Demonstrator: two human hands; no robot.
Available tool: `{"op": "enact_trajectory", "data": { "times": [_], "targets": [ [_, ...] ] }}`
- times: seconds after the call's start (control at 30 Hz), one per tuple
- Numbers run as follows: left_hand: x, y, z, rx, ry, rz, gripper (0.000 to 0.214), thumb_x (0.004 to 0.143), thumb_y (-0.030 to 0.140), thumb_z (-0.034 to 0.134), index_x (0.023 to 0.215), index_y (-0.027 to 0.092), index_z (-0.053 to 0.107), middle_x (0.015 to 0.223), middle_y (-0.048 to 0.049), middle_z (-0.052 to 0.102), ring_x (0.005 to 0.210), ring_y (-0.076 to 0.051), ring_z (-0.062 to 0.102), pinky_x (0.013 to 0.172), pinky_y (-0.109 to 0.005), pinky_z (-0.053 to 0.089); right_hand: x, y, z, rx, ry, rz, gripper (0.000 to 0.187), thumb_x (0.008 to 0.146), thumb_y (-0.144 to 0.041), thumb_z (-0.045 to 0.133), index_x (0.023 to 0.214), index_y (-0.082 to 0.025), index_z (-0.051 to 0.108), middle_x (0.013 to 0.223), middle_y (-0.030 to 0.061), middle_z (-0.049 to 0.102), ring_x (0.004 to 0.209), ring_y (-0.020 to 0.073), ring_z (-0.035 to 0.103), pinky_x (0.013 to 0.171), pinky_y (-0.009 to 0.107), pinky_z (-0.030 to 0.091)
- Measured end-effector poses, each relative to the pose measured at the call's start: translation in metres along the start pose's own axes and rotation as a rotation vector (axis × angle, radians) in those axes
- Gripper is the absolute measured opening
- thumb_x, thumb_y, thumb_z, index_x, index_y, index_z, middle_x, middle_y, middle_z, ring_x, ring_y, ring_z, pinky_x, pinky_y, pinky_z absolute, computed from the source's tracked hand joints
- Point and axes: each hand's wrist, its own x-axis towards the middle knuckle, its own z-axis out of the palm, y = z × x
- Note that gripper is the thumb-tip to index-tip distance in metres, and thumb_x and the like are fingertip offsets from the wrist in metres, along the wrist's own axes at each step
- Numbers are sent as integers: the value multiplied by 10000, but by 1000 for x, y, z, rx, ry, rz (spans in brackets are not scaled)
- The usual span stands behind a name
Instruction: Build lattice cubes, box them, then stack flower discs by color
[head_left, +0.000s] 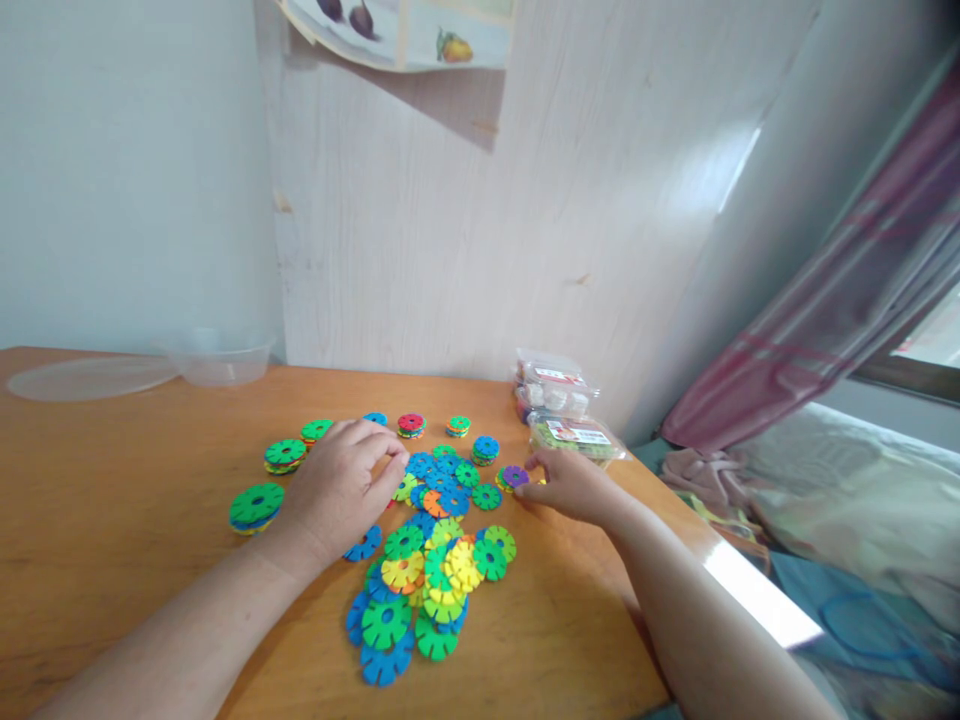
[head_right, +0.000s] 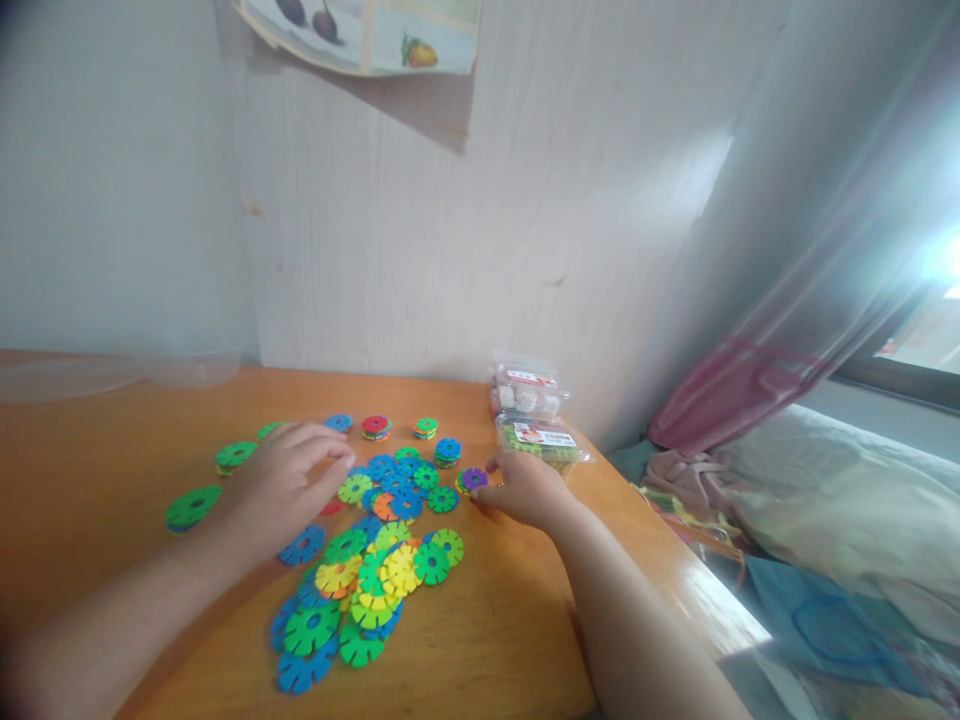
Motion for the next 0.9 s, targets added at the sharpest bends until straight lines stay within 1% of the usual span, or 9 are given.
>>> {"op": "enact_trajectory", "data": {
  "times": [0.1,0.2,0.33,0.4,0.5,0.57,0.63,0.73,0.9],
  "targets": [
    [0,0,0,-1,-6,-2,237,935,326,488,842,212,673,964,-48,688,968,-218,591,896,-399,441,-1,-3,-1,-11,-12,18,419,752,-546,688,1036,-239,717,939,57,702,809,217,608,608,282,313],
    [0,0,0,0,-9,-3,231,932,326,492,843,215,674,962,-50,688,963,-220,593,894,-399,442,-1,-7,-2,-6,1,11,403,770,-542,674,1035,-242,717,909,48,695,793,209,603,605,280,308],
    [-2,-1,1,-2,-6,-6,217,922,321,504,845,218,679,967,-51,689,968,-227,594,895,-403,442,-4,-11,-4,-4,42,-4,461,786,-574,654,1091,-232,706,906,53,692,786,205,602,602,278,309],
    [-2,-1,1,-1,-2,-6,213,920,320,509,848,217,681,969,-51,690,971,-229,595,898,-405,440,-8,-16,-5,8,70,-18,453,815,-569,628,1117,-239,693,867,42,689,759,193,599,591,274,305],
    [-1,0,1,1,-4,-3,219,923,314,503,844,214,681,968,-50,689,971,-229,596,900,-405,439,-14,-26,-6,31,66,-118,330,864,-489,592,1102,-284,692,819,6,687,720,166,597,581,264,301],
    [-1,0,1,0,-5,1,220,923,310,501,839,212,679,965,-50,688,966,-228,598,898,-403,438,-18,-34,-5,27,32,-201,309,864,-468,598,1115,-314,692,849,-8,703,727,159,610,591,259,311],
    [0,1,1,0,-2,8,213,920,308,505,840,212,677,966,-50,686,965,-227,597,899,-401,436,-19,-40,-3,-6,0,-237,346,851,-512,610,1135,-332,691,891,-8,721,757,170,632,606,260,326],
    [-1,1,1,4,-1,15,207,921,304,504,848,212,675,969,-51,685,971,-227,594,899,-396,435,-19,-49,0,-88,-26,-227,405,837,-589,602,1130,-327,700,925,13,738,806,204,659,615,270,341],
    [-2,0,1,7,-5,18,201,925,302,502,857,217,671,979,-51,681,980,-229,588,900,-399,432,-19,-56,0,-172,-38,-232,406,851,-589,579,1126,-317,702,940,28,752,826,227,678,602,279,340]
  ]
}}
